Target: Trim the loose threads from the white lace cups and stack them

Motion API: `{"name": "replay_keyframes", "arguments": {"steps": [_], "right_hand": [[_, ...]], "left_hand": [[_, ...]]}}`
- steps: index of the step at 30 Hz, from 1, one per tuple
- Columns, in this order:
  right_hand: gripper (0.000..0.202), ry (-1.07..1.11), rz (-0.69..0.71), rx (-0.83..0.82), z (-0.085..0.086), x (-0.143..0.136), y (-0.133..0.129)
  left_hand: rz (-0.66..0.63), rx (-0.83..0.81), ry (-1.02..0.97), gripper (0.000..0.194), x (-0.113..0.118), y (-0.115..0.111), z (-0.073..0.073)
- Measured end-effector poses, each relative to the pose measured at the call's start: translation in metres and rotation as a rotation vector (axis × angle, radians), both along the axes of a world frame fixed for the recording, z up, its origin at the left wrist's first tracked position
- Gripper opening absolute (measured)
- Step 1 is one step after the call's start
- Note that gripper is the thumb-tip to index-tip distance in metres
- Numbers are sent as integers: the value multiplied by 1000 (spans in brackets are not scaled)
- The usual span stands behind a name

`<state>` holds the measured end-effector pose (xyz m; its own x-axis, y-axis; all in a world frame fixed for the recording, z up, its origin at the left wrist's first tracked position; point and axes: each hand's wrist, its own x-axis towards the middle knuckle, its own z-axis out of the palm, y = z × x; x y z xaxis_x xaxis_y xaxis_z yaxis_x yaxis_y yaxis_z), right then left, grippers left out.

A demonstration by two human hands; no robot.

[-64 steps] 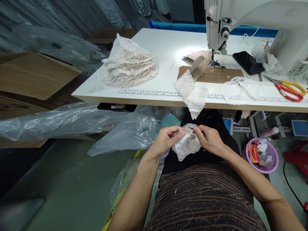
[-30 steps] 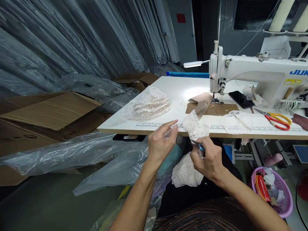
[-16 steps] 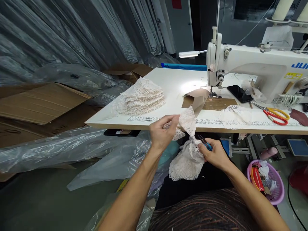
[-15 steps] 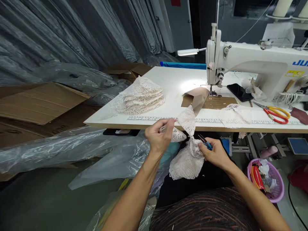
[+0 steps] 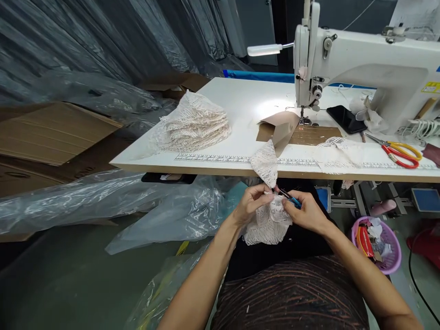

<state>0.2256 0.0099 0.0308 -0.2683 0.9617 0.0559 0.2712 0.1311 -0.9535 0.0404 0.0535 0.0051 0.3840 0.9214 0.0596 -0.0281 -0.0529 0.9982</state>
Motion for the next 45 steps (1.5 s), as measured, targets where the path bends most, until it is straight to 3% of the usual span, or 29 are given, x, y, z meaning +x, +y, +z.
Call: {"name": "replay_keyframes", "arguments": {"steps": [4, 12, 18, 29, 32, 35, 38, 42, 45], "right_hand": [[29, -211, -32, 70, 3, 7, 7], [39, -510, 45, 285, 6, -1, 23], [38, -538, 74, 267, 6, -10, 27], [36, -483, 40, 232, 5, -14, 17], [35, -289, 23, 191, 6, -14, 11], [39, -46, 108, 52, 5, -11, 3], [45, 59, 155, -116, 4, -4, -2], [45, 61, 104, -226, 7, 13, -6], [43, 59, 90, -253, 12, 24, -8]], "left_hand": [[27, -123, 62, 35, -5, -6, 8], [54, 6, 212, 29, -16, -10, 20], [65, 17, 210, 25, -16, -15, 22], [64, -50, 169, 26, -15, -17, 23], [35, -115, 126, 28, -13, -23, 26], [-10, -188, 58, 35, -10, -29, 28], [24, -213, 2, 48, -12, -28, 21], [175, -207, 86, 64, -26, -23, -7], [227, -235, 174, 64, -40, -24, -26]]}}
